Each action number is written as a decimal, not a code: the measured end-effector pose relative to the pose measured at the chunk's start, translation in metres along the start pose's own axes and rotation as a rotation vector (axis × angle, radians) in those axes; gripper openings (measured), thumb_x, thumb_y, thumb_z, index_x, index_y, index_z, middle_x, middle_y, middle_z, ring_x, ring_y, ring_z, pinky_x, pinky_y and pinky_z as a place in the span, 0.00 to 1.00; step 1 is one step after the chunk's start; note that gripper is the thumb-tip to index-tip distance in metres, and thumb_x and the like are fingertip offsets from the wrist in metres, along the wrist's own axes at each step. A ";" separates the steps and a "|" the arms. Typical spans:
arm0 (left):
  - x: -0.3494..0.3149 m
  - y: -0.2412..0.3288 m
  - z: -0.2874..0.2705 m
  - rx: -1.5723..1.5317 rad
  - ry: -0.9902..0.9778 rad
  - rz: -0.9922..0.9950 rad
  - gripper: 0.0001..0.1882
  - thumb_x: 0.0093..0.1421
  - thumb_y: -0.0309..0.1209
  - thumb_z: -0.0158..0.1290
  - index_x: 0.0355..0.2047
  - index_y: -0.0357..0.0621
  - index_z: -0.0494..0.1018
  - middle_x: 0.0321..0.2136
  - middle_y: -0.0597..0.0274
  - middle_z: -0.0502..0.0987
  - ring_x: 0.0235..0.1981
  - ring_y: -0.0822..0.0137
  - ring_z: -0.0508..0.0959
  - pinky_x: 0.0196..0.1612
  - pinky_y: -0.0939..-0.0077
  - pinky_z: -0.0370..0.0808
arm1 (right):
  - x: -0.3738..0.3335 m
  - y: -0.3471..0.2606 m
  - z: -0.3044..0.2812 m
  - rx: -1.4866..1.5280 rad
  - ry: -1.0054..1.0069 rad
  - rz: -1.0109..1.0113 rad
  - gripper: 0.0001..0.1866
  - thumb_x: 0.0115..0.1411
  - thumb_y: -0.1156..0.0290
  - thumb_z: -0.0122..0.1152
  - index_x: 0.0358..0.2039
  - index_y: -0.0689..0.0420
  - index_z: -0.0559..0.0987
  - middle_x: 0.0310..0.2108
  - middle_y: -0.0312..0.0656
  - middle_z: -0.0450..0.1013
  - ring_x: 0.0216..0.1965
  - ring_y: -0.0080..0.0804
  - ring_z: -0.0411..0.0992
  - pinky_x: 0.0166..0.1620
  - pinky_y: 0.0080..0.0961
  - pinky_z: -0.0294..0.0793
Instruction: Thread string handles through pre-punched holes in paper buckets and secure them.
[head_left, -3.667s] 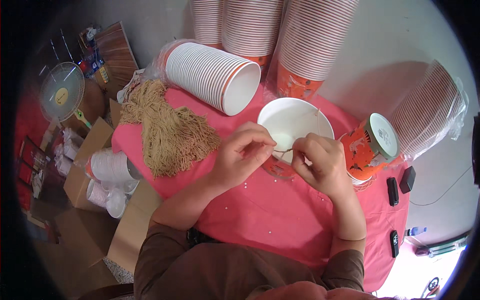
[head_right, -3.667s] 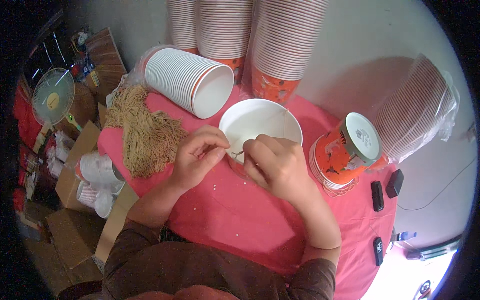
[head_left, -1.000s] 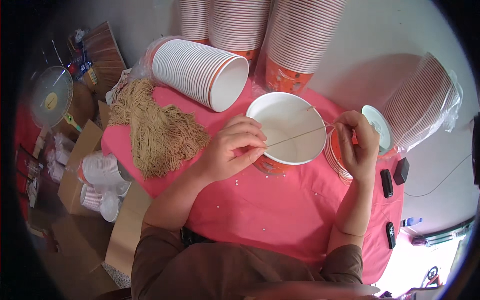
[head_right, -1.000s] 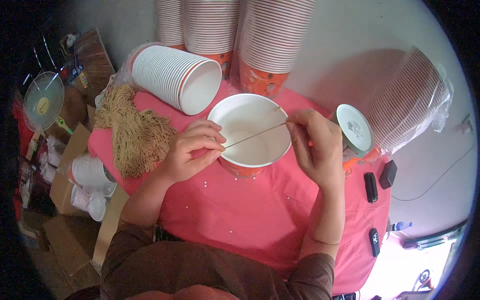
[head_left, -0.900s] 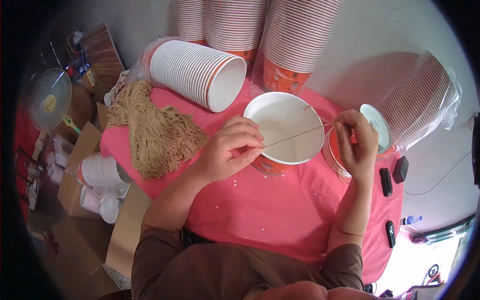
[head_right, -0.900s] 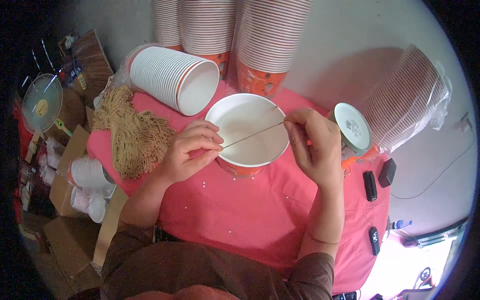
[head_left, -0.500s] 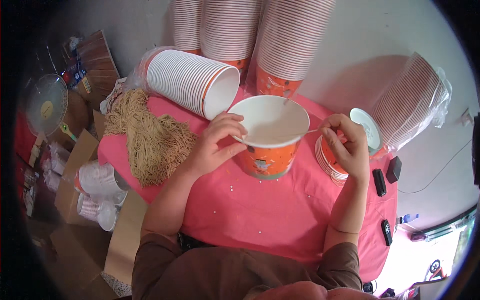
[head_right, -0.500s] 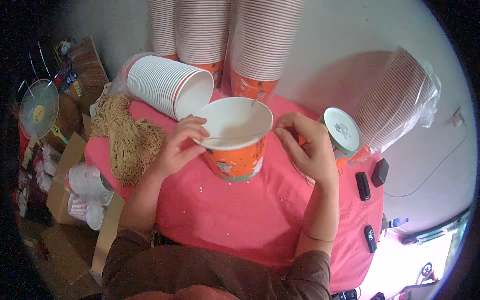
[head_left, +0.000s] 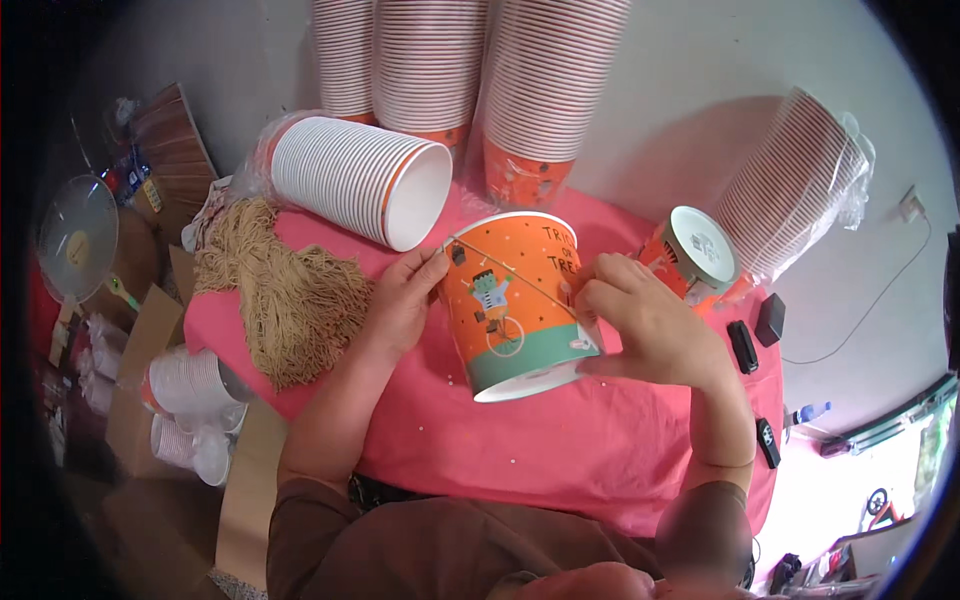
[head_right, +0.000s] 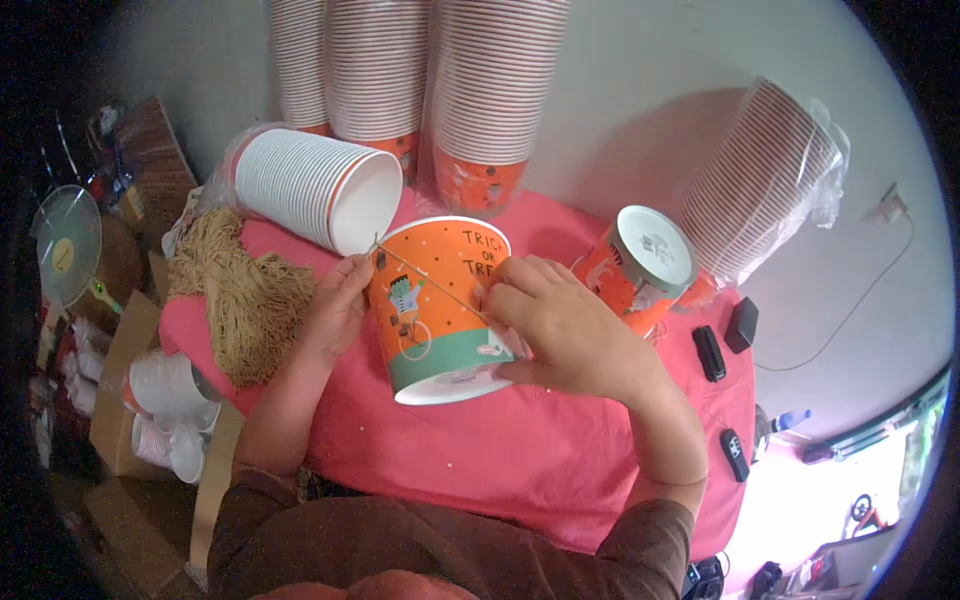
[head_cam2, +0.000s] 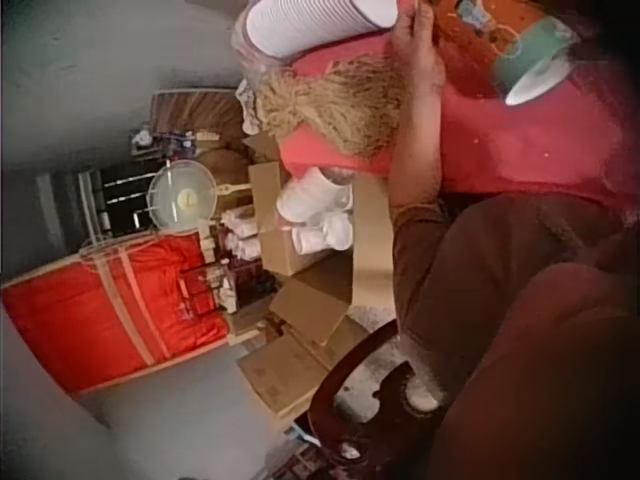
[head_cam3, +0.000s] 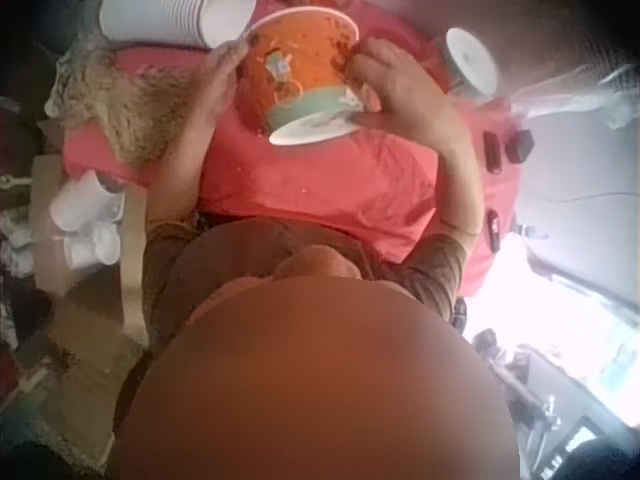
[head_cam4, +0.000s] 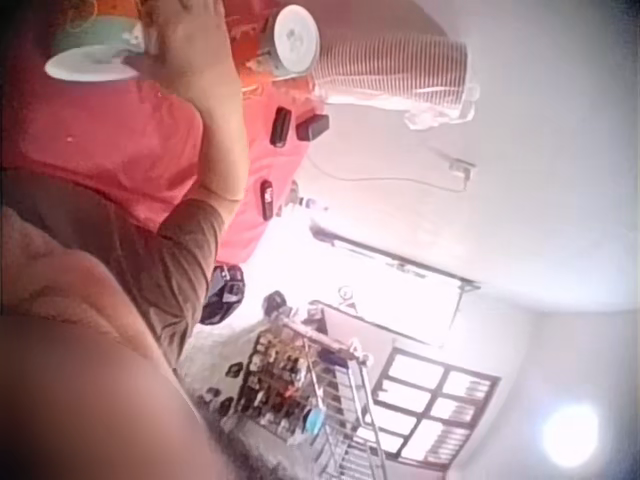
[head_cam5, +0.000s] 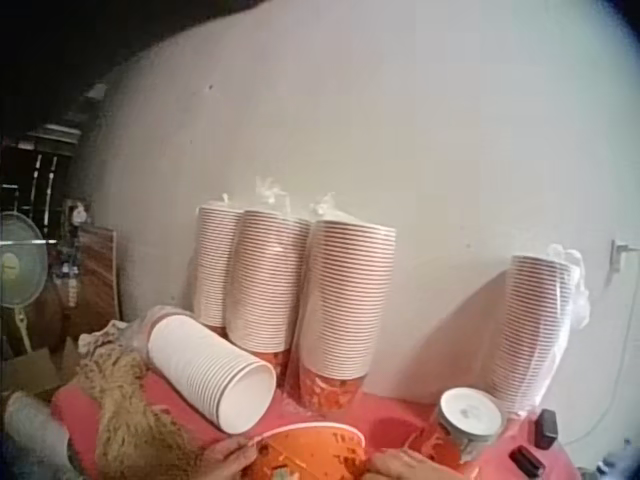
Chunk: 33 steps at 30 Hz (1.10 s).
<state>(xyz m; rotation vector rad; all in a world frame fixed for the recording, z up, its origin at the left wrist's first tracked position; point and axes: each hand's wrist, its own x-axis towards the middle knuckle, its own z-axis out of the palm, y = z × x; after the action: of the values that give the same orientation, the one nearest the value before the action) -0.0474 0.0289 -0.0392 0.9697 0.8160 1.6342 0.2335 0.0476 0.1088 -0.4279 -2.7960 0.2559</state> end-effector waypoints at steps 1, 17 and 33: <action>-0.001 0.002 0.004 -0.044 -0.006 -0.046 0.12 0.67 0.37 0.53 0.43 0.41 0.74 0.36 0.69 0.77 0.36 0.78 0.73 0.41 0.80 0.70 | -0.002 0.003 0.000 0.073 0.013 0.031 0.25 0.41 0.68 0.76 0.37 0.59 0.72 0.42 0.45 0.67 0.47 0.47 0.67 0.49 0.38 0.68; -0.005 0.004 0.003 0.171 -0.174 -0.070 0.09 0.67 0.31 0.48 0.43 0.40 0.72 0.36 0.64 0.78 0.42 0.73 0.76 0.49 0.75 0.71 | -0.128 0.122 -0.138 0.742 1.002 0.780 0.28 0.62 0.47 0.56 0.48 0.61 0.75 0.32 0.38 0.78 0.26 0.26 0.77 0.25 0.23 0.77; -0.003 0.003 0.006 0.252 -0.169 -0.049 0.08 0.66 0.30 0.49 0.41 0.39 0.73 0.35 0.62 0.78 0.40 0.71 0.77 0.49 0.73 0.72 | -0.155 0.196 -0.072 0.844 0.681 1.245 0.35 0.56 0.32 0.55 0.25 0.59 0.77 0.19 0.41 0.73 0.15 0.32 0.72 0.20 0.25 0.75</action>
<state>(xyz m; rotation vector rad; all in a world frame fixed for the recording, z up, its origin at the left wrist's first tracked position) -0.0424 0.0252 -0.0343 1.2363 0.9371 1.4076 0.4489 0.1925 0.0920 -1.5433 -1.2589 1.1718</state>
